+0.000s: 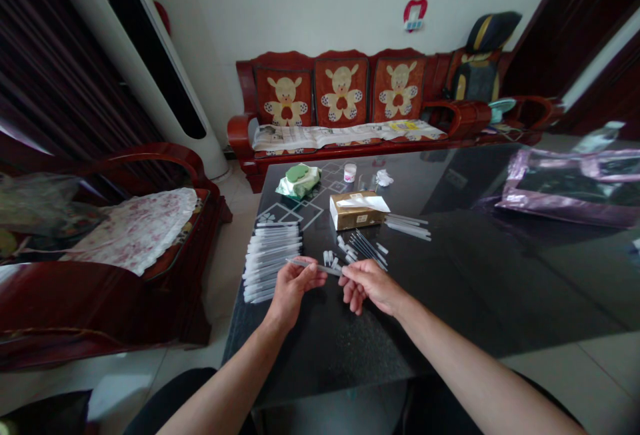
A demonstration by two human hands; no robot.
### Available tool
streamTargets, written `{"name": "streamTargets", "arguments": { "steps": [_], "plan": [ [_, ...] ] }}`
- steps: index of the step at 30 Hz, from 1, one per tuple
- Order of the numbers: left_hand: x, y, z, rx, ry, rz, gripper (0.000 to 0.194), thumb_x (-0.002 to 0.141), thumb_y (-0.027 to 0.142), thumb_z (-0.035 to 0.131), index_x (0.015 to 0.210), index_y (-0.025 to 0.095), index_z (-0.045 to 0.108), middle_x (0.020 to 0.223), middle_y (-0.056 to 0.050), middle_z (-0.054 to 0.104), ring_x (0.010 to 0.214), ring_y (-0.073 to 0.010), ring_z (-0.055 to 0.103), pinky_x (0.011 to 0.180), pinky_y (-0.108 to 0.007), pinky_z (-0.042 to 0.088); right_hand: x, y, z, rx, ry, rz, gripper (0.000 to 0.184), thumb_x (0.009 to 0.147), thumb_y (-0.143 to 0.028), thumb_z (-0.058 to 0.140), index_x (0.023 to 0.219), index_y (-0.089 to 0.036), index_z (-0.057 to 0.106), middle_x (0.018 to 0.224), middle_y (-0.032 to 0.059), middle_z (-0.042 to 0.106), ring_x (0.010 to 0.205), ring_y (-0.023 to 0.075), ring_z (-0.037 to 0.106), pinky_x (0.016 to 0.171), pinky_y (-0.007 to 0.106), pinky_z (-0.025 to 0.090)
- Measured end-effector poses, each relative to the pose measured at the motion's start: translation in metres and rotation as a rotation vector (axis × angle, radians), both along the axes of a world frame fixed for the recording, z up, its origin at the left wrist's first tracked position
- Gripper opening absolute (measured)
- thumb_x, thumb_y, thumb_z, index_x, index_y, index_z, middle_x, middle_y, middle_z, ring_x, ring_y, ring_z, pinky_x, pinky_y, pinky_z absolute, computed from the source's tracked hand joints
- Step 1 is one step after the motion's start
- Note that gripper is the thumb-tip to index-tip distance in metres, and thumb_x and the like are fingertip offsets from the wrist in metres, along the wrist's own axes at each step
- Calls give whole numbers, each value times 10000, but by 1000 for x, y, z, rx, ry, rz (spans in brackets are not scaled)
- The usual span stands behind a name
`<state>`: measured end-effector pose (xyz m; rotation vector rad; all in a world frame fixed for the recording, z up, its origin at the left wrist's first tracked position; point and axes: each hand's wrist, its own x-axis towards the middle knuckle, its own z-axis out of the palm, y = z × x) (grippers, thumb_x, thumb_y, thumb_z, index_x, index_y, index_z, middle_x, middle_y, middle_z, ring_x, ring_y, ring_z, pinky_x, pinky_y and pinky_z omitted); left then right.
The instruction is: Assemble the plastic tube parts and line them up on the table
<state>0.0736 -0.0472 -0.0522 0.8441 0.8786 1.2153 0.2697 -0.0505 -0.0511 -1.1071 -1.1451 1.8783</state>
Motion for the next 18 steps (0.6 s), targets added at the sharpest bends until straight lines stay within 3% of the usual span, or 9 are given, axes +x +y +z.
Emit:
{"name": "streamTargets", "arguments": {
  "steps": [5,13,18],
  "plan": [
    [-1,1,-2,-6,-7,-2,309,713,339,750,899,130,620,775,-65,697,721,-190,693,693,-308,552,0,2,1,-38,3,-7,429,893,-510,493,881,-93,594,584,84,682,404,160,622,351,239,491],
    [-2,1,-5,3,-5,-12,281,737,319,734,909,131,616,777,-61,689,731,-186,689,693,-303,552,3,1,0,16,-15,-20,321,822,-427,629,839,-110,583,599,62,686,423,145,627,368,218,495],
    [-1,2,-5,2,2,-20,291,734,322,736,914,128,613,771,-54,681,723,-181,685,685,-300,553,3,-1,1,9,-14,-3,323,829,-418,613,821,-95,590,586,72,681,408,149,619,352,218,484]
  ]
}}
